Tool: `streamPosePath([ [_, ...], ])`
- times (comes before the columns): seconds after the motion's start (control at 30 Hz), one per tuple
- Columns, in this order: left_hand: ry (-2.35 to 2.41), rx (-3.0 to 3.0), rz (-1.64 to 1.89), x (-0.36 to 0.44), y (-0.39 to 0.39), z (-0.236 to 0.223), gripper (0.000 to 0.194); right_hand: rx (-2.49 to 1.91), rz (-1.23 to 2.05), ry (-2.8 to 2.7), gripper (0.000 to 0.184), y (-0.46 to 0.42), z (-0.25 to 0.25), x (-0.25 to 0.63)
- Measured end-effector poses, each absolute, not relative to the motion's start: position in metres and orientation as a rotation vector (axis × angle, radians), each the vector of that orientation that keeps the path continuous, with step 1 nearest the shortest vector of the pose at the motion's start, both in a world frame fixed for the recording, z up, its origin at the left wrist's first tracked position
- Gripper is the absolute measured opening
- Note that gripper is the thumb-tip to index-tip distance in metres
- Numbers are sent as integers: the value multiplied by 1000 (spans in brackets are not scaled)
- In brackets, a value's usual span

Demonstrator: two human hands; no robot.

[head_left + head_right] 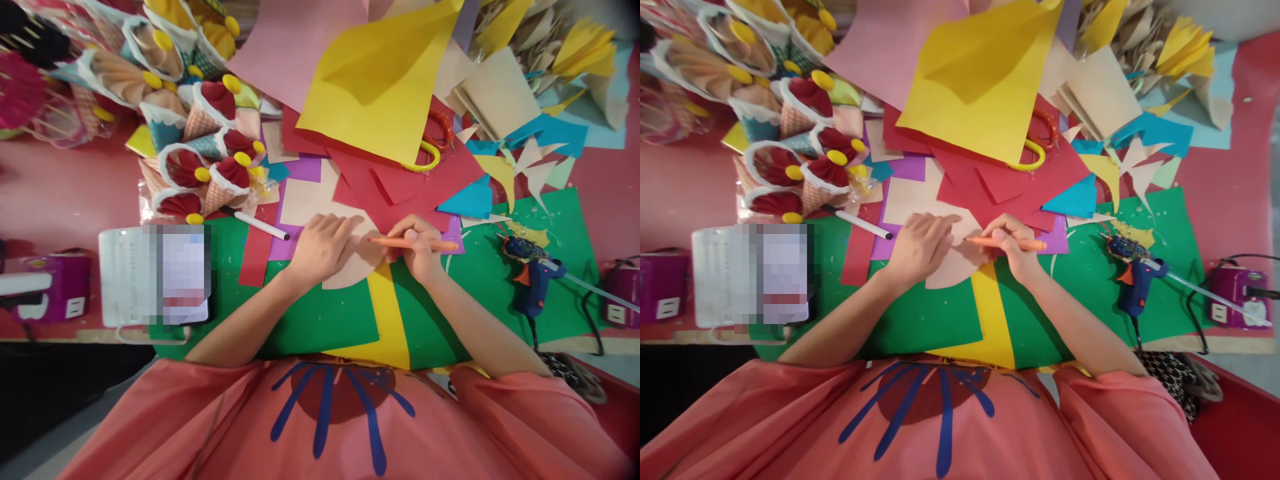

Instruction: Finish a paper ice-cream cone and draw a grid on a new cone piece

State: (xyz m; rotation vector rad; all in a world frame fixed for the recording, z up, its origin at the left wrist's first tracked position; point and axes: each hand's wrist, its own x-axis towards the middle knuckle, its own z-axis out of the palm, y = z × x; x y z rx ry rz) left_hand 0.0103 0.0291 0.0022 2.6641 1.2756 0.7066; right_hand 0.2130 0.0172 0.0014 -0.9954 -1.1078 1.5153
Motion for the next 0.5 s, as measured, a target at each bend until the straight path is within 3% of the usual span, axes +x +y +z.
streamPosePath([
  [0.2,1564,2461,831,-2,42,-2,46,-1057,1492,-960,44,23,4,213],
  [0.3,1474,2484,738,4,32,5,29,-1155,1372,-1004,50,24,3,213],
  [0.43,1451,2597,376,25,4,22,19,-1127,1216,-1083,37,25,1,216],
  [0.5,1427,2621,237,32,-9,27,38,-1121,1170,-1093,32,28,0,218],
])
